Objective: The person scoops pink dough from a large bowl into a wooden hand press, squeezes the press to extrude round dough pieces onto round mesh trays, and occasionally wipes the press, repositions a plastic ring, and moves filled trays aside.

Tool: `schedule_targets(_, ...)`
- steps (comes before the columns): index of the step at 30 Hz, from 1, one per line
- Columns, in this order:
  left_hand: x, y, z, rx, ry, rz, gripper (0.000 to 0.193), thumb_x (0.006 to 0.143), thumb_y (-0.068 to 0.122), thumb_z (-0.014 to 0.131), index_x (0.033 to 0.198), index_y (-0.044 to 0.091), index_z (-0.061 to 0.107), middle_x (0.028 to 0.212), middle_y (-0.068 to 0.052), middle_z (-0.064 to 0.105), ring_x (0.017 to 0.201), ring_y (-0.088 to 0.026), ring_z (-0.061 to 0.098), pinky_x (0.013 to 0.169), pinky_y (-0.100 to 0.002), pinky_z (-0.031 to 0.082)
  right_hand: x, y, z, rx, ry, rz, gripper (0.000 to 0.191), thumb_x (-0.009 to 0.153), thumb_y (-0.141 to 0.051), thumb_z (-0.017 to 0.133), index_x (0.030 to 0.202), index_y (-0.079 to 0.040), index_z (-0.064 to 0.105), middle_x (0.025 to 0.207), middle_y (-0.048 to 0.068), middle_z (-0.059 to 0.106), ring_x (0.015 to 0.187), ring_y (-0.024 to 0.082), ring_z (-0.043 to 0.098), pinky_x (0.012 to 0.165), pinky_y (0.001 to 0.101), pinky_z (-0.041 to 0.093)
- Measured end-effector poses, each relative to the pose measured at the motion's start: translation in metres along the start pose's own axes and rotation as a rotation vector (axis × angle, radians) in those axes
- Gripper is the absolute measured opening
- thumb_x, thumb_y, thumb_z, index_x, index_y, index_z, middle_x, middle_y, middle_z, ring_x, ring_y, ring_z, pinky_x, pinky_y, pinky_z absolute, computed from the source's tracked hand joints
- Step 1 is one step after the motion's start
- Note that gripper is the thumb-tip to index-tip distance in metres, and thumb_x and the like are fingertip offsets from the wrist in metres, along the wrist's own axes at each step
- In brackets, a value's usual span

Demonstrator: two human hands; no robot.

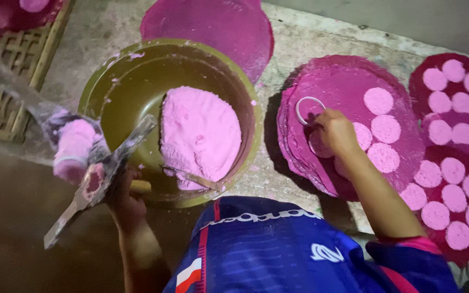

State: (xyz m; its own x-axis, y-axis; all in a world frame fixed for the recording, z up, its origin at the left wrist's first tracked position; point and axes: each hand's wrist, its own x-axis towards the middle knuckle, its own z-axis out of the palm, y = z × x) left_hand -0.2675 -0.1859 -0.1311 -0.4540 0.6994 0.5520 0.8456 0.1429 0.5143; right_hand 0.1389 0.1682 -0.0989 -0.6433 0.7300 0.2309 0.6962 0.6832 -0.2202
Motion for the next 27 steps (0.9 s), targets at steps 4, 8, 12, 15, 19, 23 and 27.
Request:
schedule_targets(4, -0.003, -0.006, 0.010, -0.255, 0.067, -0.327, 0.010, 0.102, 0.005, 0.059, 0.106, 0.004, 0.067, 0.096, -0.007, 0.064, 0.087, -0.020, 0.063, 0.075, -0.034, 0.050, 0.016, -0.063, -0.027, 0.112, 0.024, -0.010, 0.035, 0.078, -0.028, 0.088, 0.092, -0.002, 0.068, 0.094, 0.015, 0.066, 0.091, 0.038, 0.066, 0.076, 0.0467, 0.053)
schedule_targets(8, -0.006, -0.014, 0.035, -1.013, 0.289, -0.724, 0.010, 0.102, 0.018, 0.068, 0.108, 0.012, 0.064, 0.088, 0.001, 0.060, 0.072, -0.011, 0.056, 0.060, -0.026, 0.042, 0.036, -0.181, 0.009, 0.483, -0.359, -0.361, 0.025, 0.083, -0.028, 0.078, 0.098, -0.008, 0.073, 0.095, 0.013, 0.073, 0.089, 0.034, 0.071, 0.075, 0.0445, 0.056)
schedule_targets(12, -0.008, -0.025, 0.055, -0.874, 0.288, -0.690, 0.015, 0.104, 0.022, 0.067, 0.113, 0.010, 0.063, 0.090, 0.001, 0.061, 0.074, -0.012, 0.056, 0.058, -0.027, 0.044, 0.049, -0.266, 0.064, 0.107, -0.727, -0.695, 0.027, 0.091, -0.036, 0.067, 0.096, -0.010, 0.073, 0.093, 0.014, 0.074, 0.086, 0.034, 0.072, 0.074, 0.0463, 0.057)
schedule_targets(15, -0.015, -0.027, 0.057, -0.419, 0.248, -0.507, 0.022, 0.105, 0.023, 0.064, 0.119, 0.006, 0.064, 0.104, -0.004, 0.066, 0.090, -0.019, 0.062, 0.071, -0.032, 0.051, 0.067, -0.282, 0.066, 0.215, -0.746, -0.764, 0.030, 0.098, -0.038, 0.058, 0.114, -0.016, 0.071, 0.092, 0.017, 0.071, 0.075, 0.037, 0.071, 0.062, 0.0489, 0.056)
schedule_targets(19, -0.022, -0.016, 0.052, -0.073, 0.121, -0.413, 0.020, 0.101, 0.018, 0.067, 0.116, 0.004, 0.068, 0.102, -0.010, 0.068, 0.091, -0.025, 0.066, 0.077, -0.040, 0.052, 0.116, -0.272, 0.040, -0.098, -0.760, -0.906, 0.034, 0.102, -0.034, 0.050, 0.098, -0.007, 0.070, 0.081, 0.016, 0.072, 0.077, 0.035, 0.074, 0.067, 0.0471, 0.059)
schedule_targets(23, -0.015, -0.002, 0.047, -0.172, 0.251, -0.248, 0.018, 0.094, 0.010, 0.068, 0.111, 0.004, 0.068, 0.100, -0.010, 0.068, 0.090, -0.025, 0.065, 0.079, -0.042, 0.051, 0.127, -0.260, 0.024, -0.438, -0.920, -0.906, 0.025, 0.100, -0.022, 0.050, 0.109, -0.005, 0.065, 0.083, 0.016, 0.073, 0.078, 0.035, 0.075, 0.067, 0.0491, 0.060)
schedule_targets(27, -0.002, 0.003, 0.041, -0.226, 0.200, -0.363, 0.014, 0.093, 0.008, 0.070, 0.107, 0.004, 0.067, 0.093, -0.008, 0.067, 0.082, -0.024, 0.065, 0.073, -0.040, 0.051, 0.107, -0.252, 0.023, -0.383, -0.877, -1.098, 0.036, 0.090, -0.017, 0.057, 0.122, -0.002, 0.060, 0.092, 0.015, 0.073, 0.080, 0.034, 0.075, 0.067, 0.0470, 0.061)
